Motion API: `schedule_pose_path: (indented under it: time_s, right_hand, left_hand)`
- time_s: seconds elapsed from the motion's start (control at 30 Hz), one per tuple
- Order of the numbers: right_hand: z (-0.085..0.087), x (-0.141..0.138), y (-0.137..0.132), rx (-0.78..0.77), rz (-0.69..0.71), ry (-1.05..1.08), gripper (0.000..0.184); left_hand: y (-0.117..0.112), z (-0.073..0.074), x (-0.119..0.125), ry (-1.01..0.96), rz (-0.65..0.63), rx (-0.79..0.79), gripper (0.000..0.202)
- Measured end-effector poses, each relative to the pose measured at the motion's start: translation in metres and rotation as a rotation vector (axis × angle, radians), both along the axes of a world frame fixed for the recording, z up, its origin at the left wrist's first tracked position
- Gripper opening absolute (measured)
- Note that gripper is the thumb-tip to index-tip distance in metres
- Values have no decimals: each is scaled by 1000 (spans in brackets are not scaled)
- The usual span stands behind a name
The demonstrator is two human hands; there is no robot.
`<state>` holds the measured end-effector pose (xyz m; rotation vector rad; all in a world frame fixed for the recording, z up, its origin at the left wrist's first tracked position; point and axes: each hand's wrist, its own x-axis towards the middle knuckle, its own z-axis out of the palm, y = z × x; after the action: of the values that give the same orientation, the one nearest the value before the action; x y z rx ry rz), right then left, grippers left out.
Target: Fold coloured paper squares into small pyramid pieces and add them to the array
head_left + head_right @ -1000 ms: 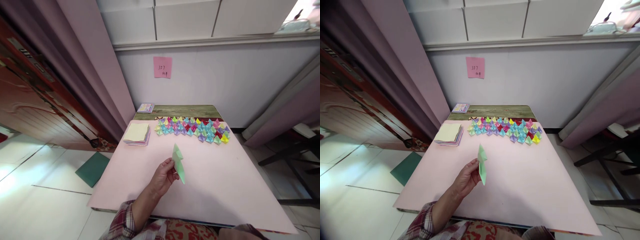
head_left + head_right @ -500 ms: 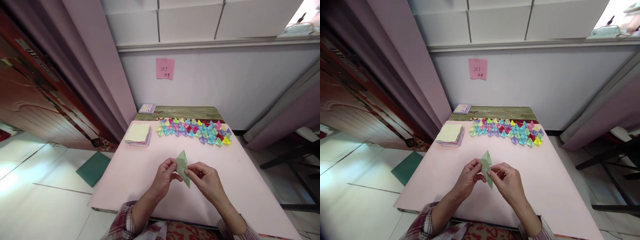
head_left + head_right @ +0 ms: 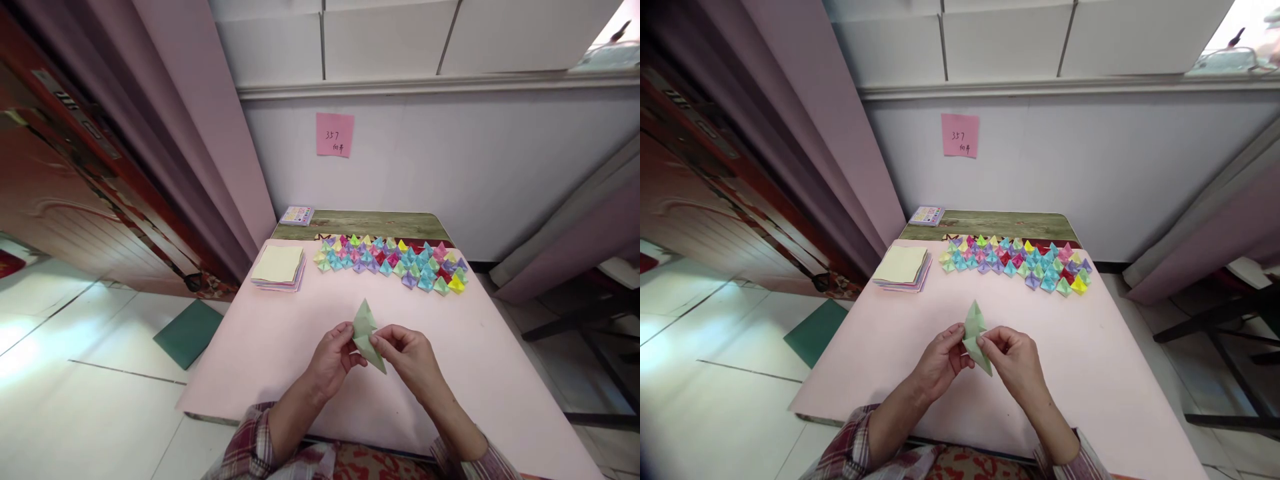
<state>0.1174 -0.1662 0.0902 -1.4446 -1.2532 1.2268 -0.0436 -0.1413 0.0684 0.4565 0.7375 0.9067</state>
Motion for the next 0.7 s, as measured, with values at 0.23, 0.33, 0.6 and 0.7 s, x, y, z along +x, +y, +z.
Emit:
schedule_pose_path:
  time_s: [0.23, 0.33, 0.6, 0.7]
  right_hand:
    - [-1, 0, 4, 22, -4, -60, 37]
    - [-3, 1, 7, 18, 8, -71, 36]
    - [-5, -2, 6, 38, -19, -163, 34]
    - [-3, -6, 4, 100, -35, -267, 30]
  left_hand:
    - [-1, -3, 1, 109, 69, 97, 33]
    - [-2, -2, 1, 188, 55, 145, 35]
    - [-4, -9, 3, 217, 72, 58, 37]
    - [-5, -13, 8, 137, 105, 19, 37]
